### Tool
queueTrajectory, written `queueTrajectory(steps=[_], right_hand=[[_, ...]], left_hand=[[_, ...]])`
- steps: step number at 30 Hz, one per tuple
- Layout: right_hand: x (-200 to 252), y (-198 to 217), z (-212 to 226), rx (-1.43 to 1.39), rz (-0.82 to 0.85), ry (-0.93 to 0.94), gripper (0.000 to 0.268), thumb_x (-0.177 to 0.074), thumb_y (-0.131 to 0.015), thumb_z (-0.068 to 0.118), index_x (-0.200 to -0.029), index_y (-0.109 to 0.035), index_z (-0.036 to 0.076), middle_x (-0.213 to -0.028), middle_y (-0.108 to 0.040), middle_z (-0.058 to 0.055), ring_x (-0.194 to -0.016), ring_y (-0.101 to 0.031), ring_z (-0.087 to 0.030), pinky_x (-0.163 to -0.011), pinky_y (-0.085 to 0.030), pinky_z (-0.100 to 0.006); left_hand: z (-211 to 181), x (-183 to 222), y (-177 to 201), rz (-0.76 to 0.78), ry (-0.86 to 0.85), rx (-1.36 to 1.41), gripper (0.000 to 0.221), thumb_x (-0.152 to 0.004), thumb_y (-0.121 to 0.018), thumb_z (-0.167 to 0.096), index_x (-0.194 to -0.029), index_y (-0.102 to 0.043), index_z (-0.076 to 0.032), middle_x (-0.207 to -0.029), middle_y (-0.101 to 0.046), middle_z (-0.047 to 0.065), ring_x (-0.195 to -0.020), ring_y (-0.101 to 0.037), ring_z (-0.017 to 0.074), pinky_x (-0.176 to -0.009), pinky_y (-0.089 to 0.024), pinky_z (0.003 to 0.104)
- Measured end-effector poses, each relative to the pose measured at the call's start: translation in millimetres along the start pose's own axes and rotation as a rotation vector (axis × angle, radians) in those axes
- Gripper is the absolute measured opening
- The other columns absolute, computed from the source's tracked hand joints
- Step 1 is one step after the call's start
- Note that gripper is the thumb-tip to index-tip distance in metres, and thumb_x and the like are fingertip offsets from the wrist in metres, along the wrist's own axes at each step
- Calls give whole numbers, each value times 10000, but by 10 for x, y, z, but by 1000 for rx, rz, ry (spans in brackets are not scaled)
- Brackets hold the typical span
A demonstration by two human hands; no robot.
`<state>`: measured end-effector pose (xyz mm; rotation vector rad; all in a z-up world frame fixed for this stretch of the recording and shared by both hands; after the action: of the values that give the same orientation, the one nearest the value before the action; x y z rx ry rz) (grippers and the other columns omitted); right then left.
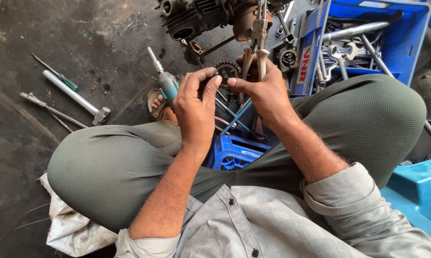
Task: Repairing and disassembling components of a motorcycle engine on a workshop floor.
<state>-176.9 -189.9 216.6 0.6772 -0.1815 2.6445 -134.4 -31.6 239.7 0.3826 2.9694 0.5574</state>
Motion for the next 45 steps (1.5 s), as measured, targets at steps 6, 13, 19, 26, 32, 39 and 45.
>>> queueTrajectory(steps=[6,13,19,26,32,39,45], right_hand=[[-4,-6,-35,-14,34,31,511,-861,-810,55,-1303,-562,-8,-1064,-676,-88,-952,-714,-143,-836,-643,-300],[-5,-10,-70,83,55,155,497,-859,-847,81,-1270,-574,20,-1088,-676,-47,-1002,-687,-106,-884,-600,-274],[32,-35,-21,168,57,184,442,-885,-867,80,-1245,-616,27,-1009,-650,-20,-943,-624,-95,-841,-561,-268],[19,-43,-50,33,140,145,447,-860,-824,50,-1250,-608,28,-1075,-699,-11,-1025,-676,-98,-931,-578,-280],[11,-40,11,88,68,11,481,-836,-837,53,-1259,-612,15,-1028,-684,-11,-974,-676,-117,-865,-583,-286],[20,28,76,23,1,-114,456,-824,-792,66,-1236,-605,8,-1019,-698,-45,-908,-698,-173,-744,-596,-314],[141,486,513,14,-94,170,336,-928,-777,75,-1212,-601,28,-1111,-698,-46,-998,-686,-154,-874,-576,-292]], left_hand=[[0,-36,41,37,-72,-101,161,-985,-746,-186,-1037,-726,-35,-953,-710,29,-845,-713,135,-721,-587,267],[-20,-72,73,62,-89,-132,169,-959,-770,-201,-994,-727,-41,-920,-693,36,-798,-684,155,-679,-559,296],[0,-90,76,65,-19,-131,226,-944,-798,-244,-960,-698,-41,-916,-669,37,-793,-668,155,-676,-543,299],[266,-113,50,53,95,51,356,-892,-833,-304,-1067,-676,-36,-944,-665,5,-808,-627,109,-715,-543,271],[490,-93,-47,134,457,353,303,-974,-743,-339,-1071,-715,-54,-904,-692,-26,-796,-621,56,-710,-514,221],[608,-33,-128,185,642,487,258,-983,-675,-263,-1129,-705,-52,-914,-687,-36,-762,-606,44,-668,-503,207],[879,63,-337,185,741,539,227,-987,-676,-236,-1115,-696,-50,-864,-657,-24,-725,-591,61,-640,-505,221]])
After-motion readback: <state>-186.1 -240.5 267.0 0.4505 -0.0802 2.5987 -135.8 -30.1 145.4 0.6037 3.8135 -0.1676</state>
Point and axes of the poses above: each hand's wrist, its own x-axis away from the middle knuckle, its own y-axis out of the back of the hand, z = x × y, the point moved 2 cm from there along -x, towards the middle knuckle
